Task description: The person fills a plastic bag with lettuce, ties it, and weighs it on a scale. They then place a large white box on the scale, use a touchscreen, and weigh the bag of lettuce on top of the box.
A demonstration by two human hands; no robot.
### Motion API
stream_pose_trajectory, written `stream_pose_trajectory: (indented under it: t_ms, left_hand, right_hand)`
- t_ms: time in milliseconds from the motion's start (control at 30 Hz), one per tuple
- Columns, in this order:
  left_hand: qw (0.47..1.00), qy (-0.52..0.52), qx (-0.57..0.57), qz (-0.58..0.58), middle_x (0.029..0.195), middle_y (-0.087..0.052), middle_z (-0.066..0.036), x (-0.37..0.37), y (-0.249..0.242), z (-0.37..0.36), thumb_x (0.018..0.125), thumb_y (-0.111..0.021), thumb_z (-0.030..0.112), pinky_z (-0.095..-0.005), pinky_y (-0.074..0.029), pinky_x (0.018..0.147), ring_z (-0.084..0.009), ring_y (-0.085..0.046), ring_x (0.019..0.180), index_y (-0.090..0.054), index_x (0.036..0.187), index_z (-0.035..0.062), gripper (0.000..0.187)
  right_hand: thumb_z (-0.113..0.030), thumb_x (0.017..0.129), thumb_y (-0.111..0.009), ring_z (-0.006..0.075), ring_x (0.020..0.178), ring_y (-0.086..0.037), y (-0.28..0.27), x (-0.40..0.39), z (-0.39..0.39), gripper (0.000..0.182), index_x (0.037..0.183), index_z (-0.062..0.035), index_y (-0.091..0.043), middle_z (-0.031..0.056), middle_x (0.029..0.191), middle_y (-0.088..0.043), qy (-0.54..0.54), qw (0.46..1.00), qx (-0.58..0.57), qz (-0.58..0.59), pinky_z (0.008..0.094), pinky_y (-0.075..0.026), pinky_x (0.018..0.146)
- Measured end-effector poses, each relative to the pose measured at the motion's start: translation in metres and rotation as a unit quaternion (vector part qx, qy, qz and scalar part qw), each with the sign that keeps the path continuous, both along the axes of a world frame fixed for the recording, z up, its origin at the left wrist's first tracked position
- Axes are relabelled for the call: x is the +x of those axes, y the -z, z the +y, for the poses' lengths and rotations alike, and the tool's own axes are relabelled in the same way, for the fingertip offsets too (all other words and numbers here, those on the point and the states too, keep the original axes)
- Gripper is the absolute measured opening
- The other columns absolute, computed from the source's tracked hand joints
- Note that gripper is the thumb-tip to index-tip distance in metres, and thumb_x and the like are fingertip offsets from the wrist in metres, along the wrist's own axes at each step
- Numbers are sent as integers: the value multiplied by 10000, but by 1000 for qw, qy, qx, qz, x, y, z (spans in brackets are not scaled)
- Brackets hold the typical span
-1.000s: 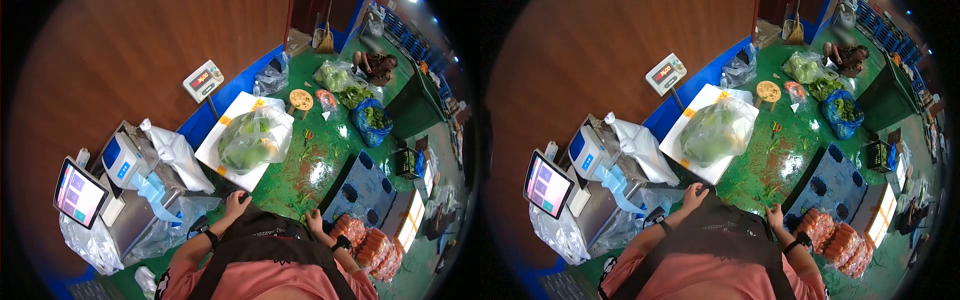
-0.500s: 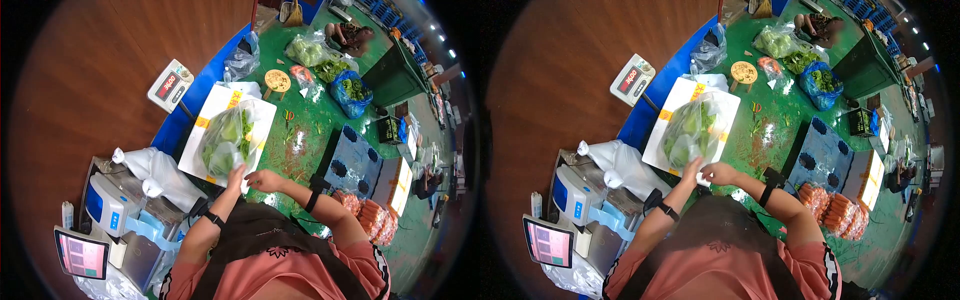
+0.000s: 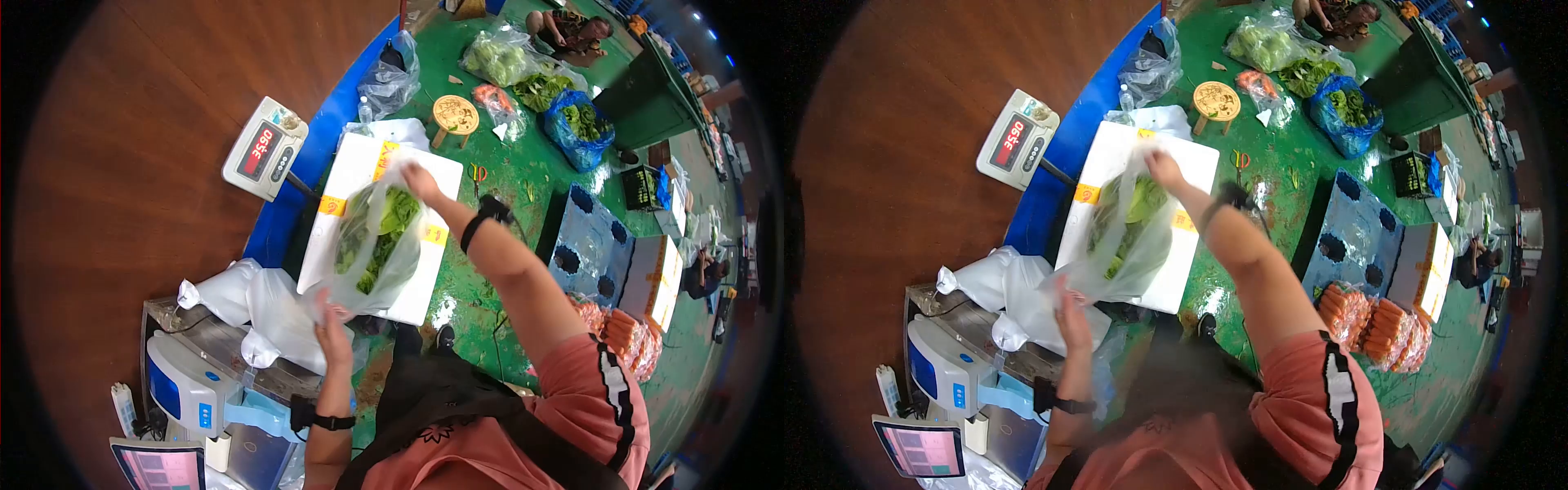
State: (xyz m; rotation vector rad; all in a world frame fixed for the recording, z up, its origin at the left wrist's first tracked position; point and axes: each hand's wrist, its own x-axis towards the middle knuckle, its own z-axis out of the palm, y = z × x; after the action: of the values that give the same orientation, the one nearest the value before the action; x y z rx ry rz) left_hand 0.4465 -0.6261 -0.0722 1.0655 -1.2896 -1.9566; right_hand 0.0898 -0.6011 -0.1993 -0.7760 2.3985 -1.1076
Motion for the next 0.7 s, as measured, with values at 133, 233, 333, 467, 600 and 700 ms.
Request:
stream_pose_trajectory:
  t_ms: [133,233,333,467,600,700]
  left_hand:
    - [990,31,-133,41,800,-443,17,-4,-63,-2,934,-397,233,-216,-383,615,-71,-407,683,-90,1408,27,602]
    - [986,106,-125,22,807,-432,18,14,-62,13,934,-393,204,-205,-376,617,-67,-399,685,-131,1402,18,567]
    - [970,148,-184,-62,1026,-507,-27,19,-26,30,926,-421,219,-197,-379,630,-87,-458,794,-223,1387,32,536]
    - [967,180,-84,-158,1278,-431,-61,32,11,36,902,-468,274,-293,-363,793,-156,-473,1010,-325,1349,54,518]
    - [962,157,-10,-222,1319,-365,-105,34,1,64,910,-414,339,-420,-255,951,-229,-404,1143,-336,1340,73,512]
    - [965,5,62,-253,1226,-413,-100,23,-23,112,840,-524,388,-389,-257,919,-193,-357,1131,-365,1275,48,575]
  right_hand:
    - [-259,877,-426,168,736,-485,-195,-30,-54,287,794,-14,-551,70,771,-556,9,952,-291,-96,330,-395,688]
    - [-257,888,-444,143,779,-511,-206,-34,-37,278,831,-22,-582,52,806,-581,-28,944,-328,-17,314,-410,735]
    - [-342,841,-532,184,819,-580,-142,-32,21,299,879,-55,-608,102,860,-637,68,992,-105,29,338,-445,755]
    - [-378,758,-621,296,826,-609,-72,15,157,563,1191,-85,-413,156,885,-631,205,974,-37,-91,375,-468,764]
    - [-393,770,-598,330,1008,-547,-7,95,350,560,1193,-57,-448,197,1092,-560,196,971,104,-89,398,-439,851]
    - [-290,754,-587,342,979,-560,-27,175,523,462,1147,-59,-508,196,1024,-589,124,899,313,-281,427,-447,815]
